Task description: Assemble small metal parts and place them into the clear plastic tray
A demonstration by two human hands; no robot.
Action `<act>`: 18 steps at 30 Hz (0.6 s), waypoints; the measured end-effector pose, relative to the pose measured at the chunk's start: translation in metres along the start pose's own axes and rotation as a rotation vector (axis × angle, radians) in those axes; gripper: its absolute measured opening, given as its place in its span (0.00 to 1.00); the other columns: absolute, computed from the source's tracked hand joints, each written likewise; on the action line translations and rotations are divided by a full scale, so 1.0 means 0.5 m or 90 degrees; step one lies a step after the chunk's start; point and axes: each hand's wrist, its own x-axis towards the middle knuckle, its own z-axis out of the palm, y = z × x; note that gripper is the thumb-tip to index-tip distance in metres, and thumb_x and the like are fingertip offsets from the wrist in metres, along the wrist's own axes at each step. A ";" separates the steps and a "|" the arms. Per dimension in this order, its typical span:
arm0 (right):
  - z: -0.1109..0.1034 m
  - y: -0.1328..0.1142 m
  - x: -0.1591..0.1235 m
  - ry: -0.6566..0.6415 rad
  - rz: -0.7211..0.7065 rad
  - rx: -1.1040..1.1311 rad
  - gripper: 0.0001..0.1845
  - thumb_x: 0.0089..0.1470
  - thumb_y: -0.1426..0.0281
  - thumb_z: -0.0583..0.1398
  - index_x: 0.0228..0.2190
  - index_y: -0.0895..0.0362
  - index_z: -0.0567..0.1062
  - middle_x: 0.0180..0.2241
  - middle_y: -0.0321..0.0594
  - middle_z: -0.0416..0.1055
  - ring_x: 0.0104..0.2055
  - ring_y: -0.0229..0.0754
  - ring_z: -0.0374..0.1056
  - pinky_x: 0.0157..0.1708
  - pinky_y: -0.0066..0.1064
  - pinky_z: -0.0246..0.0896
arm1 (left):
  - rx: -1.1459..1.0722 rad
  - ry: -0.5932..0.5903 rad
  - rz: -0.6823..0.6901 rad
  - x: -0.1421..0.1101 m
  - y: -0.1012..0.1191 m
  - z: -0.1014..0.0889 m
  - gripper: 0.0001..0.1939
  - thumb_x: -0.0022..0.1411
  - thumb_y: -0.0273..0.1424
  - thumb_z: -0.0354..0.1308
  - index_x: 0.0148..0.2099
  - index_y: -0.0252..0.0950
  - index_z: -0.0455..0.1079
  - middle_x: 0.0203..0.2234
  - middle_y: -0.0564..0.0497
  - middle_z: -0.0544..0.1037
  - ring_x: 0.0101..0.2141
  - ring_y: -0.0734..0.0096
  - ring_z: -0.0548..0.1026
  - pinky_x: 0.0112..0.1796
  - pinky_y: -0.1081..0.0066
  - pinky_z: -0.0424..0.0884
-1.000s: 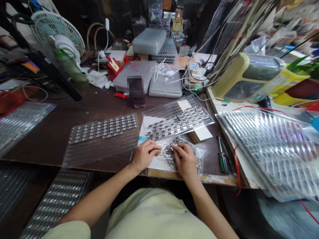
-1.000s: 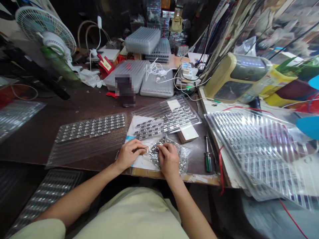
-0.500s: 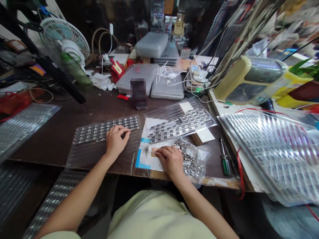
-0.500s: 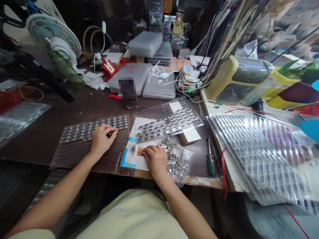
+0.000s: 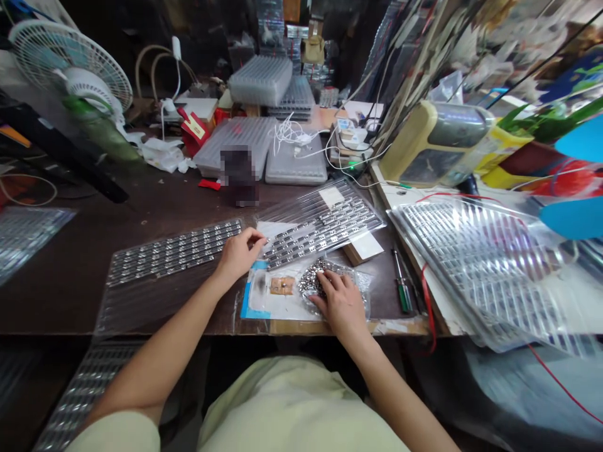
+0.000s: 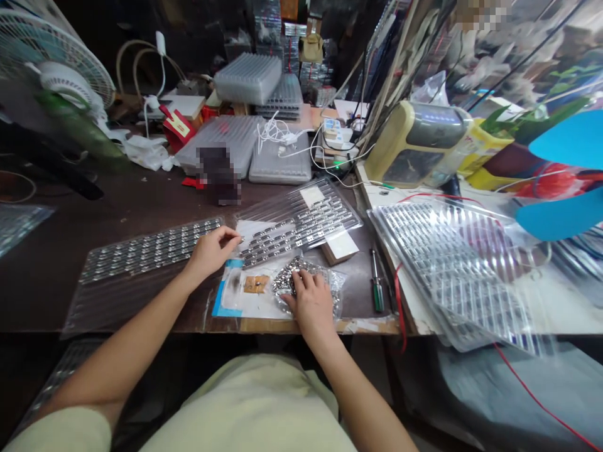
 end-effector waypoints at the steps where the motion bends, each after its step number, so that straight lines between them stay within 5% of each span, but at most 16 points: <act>1: 0.002 0.002 -0.004 -0.005 0.003 0.013 0.19 0.53 0.63 0.63 0.46 0.56 0.74 0.43 0.48 0.72 0.40 0.50 0.64 0.36 0.39 0.59 | -0.071 -0.025 -0.022 -0.016 -0.002 -0.005 0.12 0.60 0.36 0.54 0.43 0.37 0.72 0.34 0.48 0.79 0.31 0.68 0.76 0.32 0.71 0.70; 6: 0.025 -0.008 0.004 0.032 0.028 0.088 0.10 0.60 0.67 0.56 0.38 0.55 0.76 0.33 0.42 0.72 0.36 0.44 0.66 0.36 0.34 0.61 | -0.255 -0.138 -0.104 -0.105 0.004 -0.002 0.16 0.61 0.37 0.53 0.46 0.34 0.72 0.30 0.49 0.77 0.26 0.73 0.74 0.26 0.75 0.70; 18: 0.026 -0.013 0.020 0.149 0.070 0.271 0.09 0.56 0.73 0.55 0.35 0.55 0.76 0.33 0.41 0.72 0.37 0.42 0.68 0.39 0.33 0.64 | -0.092 -0.047 0.051 -0.173 0.041 0.062 0.06 0.59 0.31 0.60 0.39 0.37 0.76 0.34 0.49 0.77 0.32 0.73 0.74 0.29 0.76 0.68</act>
